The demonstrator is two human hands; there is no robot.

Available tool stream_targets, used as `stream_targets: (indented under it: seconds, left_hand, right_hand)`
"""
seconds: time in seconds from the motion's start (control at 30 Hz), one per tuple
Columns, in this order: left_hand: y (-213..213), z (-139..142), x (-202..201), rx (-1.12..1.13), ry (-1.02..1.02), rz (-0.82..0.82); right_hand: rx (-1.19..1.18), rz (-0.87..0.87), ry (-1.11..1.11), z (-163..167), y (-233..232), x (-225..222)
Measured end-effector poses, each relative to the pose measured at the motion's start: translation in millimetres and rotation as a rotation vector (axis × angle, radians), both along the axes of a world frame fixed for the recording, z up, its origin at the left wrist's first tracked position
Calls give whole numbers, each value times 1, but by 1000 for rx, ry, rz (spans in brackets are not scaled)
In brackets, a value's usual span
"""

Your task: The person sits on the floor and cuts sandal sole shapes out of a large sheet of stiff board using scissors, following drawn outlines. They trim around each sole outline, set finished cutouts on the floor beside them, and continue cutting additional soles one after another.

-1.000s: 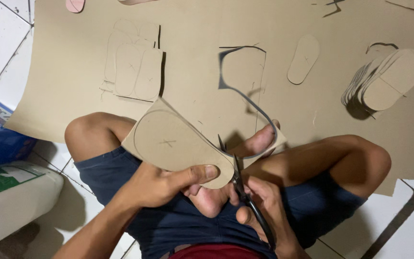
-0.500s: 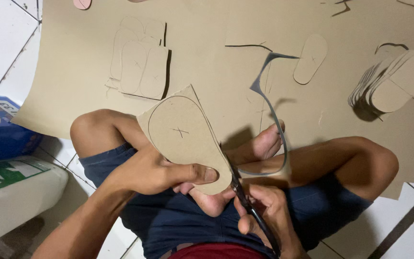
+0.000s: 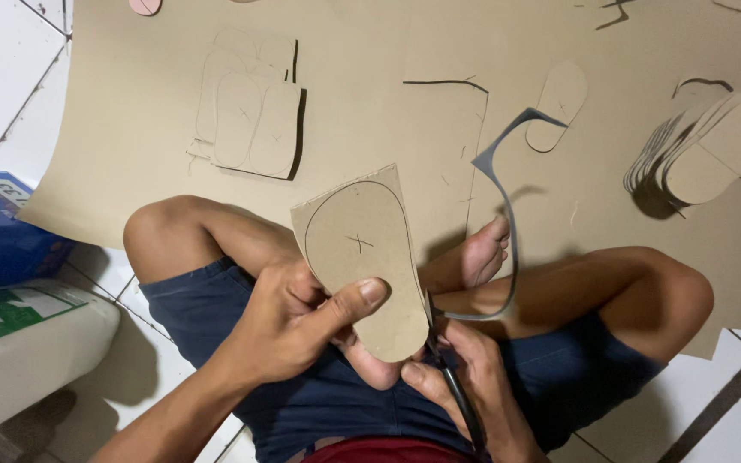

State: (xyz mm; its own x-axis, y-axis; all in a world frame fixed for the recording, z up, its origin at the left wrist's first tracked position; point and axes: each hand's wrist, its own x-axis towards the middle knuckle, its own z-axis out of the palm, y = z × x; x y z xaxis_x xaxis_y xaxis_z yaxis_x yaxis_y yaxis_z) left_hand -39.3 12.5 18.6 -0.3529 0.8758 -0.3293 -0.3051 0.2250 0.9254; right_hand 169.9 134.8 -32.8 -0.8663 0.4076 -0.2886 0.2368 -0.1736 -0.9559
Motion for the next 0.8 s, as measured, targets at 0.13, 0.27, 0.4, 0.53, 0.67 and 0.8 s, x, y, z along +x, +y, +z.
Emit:
stream_targets:
  seconds: [0.13, 0.27, 0.4, 0.53, 0.67, 0.8]
  left_hand:
    - [1, 1, 5, -53, 123, 23]
    - [0, -2, 11, -48, 56, 50]
    - [-3, -7, 18, -21, -24, 34]
    - [-6, -13, 28, -33, -116, 34]
    - [-3, -13, 39, 43, -121, 81]
    - [4, -8, 35, 56, -92, 170]
  right_hand:
    - [42, -23, -50, 2, -4, 0]
    - [162, -50, -124, -1, -8, 4]
    - [40, -50, -72, -3, -6, 8]
    - [68, -26, 39, -10, -3, 8]
    - [215, -89, 22, -16, -7, 14]
    - [207, -51, 90, -19, -5, 23]
